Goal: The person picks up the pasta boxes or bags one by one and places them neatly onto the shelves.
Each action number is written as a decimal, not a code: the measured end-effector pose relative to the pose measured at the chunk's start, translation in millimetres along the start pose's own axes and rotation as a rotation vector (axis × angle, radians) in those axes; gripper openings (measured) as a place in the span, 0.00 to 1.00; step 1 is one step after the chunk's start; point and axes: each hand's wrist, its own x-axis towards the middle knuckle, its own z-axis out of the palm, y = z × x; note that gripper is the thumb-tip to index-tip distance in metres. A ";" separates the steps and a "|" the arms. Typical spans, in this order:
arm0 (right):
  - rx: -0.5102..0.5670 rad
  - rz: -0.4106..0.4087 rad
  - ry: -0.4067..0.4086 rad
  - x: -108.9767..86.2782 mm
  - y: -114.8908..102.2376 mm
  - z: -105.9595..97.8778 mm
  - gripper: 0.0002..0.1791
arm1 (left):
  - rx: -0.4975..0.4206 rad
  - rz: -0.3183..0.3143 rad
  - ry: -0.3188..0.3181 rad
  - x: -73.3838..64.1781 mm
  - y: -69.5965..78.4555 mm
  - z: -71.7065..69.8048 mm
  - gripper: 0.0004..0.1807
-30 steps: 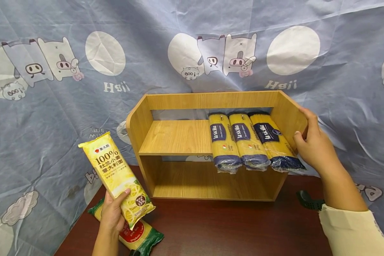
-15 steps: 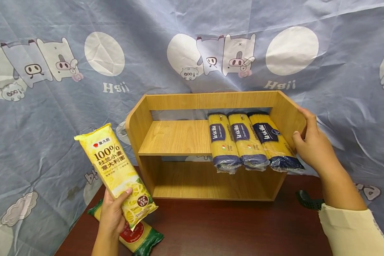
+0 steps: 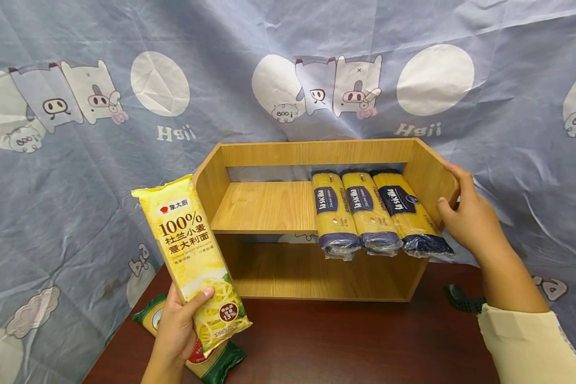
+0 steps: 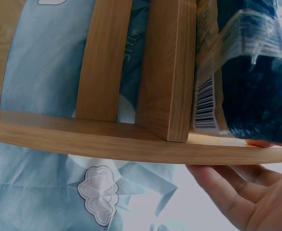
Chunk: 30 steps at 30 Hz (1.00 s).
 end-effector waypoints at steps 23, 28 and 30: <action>0.004 -0.006 -0.006 2.9 4.9 -0.5 0.41 | -0.009 -0.221 -0.225 5.7 -17.9 45.3 0.30; 0.006 0.002 0.004 2.7 6.3 -0.6 0.41 | -0.004 -0.268 -0.247 11.0 -21.5 52.4 0.31; 0.004 0.004 0.008 2.8 6.8 -1.1 0.41 | -0.008 -0.276 -0.260 14.1 -22.1 54.8 0.31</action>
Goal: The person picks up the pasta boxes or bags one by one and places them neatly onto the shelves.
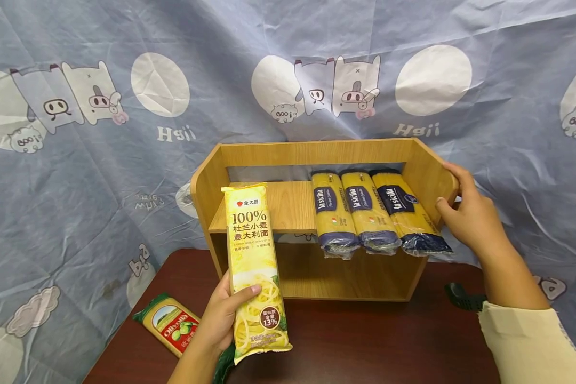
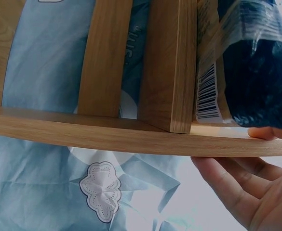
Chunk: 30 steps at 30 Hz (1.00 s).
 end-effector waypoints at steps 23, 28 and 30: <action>-0.007 -0.001 -0.001 -1.5 0.0 0.3 0.41 | -0.065 -0.045 -0.117 26.6 16.2 9.2 0.23; -0.005 -0.003 -0.002 -1.9 -0.8 1.6 0.41 | -0.071 -0.069 -0.144 33.4 21.9 8.9 0.22; -0.007 -0.001 0.001 -2.0 -1.4 1.3 0.41 | -0.076 -0.078 -0.148 37.7 23.6 9.0 0.22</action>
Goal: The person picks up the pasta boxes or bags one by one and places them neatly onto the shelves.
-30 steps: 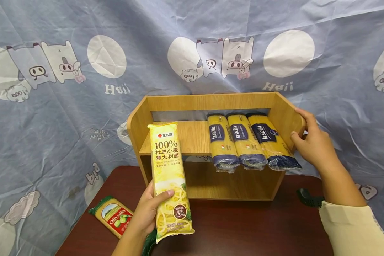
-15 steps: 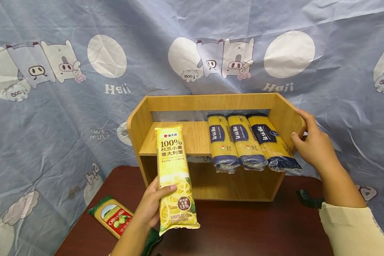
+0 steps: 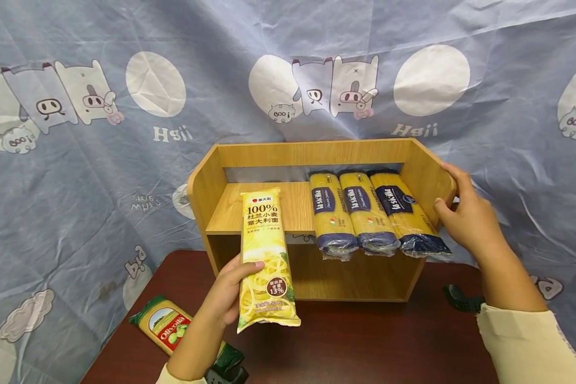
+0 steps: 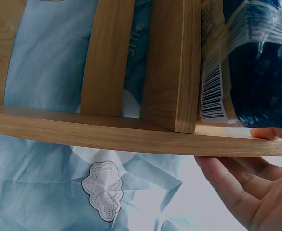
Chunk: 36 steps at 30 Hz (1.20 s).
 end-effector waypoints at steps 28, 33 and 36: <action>0.010 0.010 0.004 0.4 -3.2 1.4 0.41 | -0.126 -0.076 0.020 16.5 21.1 -8.1 0.16; 0.013 0.014 0.005 -1.0 -2.9 1.5 0.41 | -0.128 0.030 -0.026 0.1 13.9 -7.8 0.17; 0.014 0.018 0.003 -2.1 -2.6 1.4 0.41 | -0.134 0.086 -0.027 -11.3 8.3 -6.1 0.25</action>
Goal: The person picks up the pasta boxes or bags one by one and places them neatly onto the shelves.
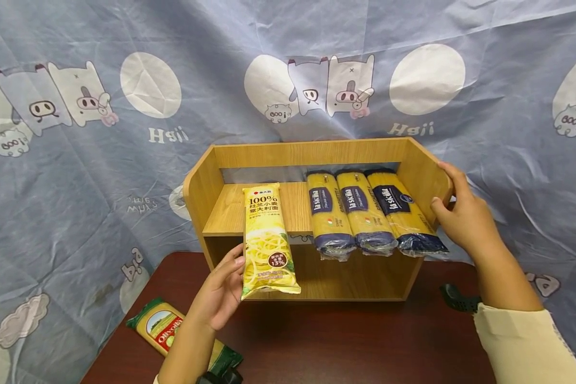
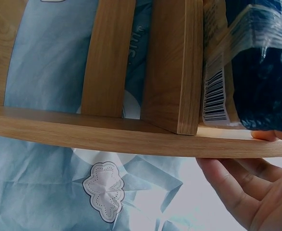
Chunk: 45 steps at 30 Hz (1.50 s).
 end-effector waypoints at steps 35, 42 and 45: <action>0.002 0.004 0.000 0.8 3.3 0.2 0.41 | 0.319 0.079 0.059 -1.1 -30.9 12.4 0.54; -0.002 0.006 0.001 1.1 2.7 1.4 0.41 | 0.313 0.070 -0.007 15.2 -30.4 9.8 0.51; -0.003 0.008 0.000 0.8 2.6 1.2 0.41 | 0.313 0.060 -0.024 22.0 -30.6 10.7 0.51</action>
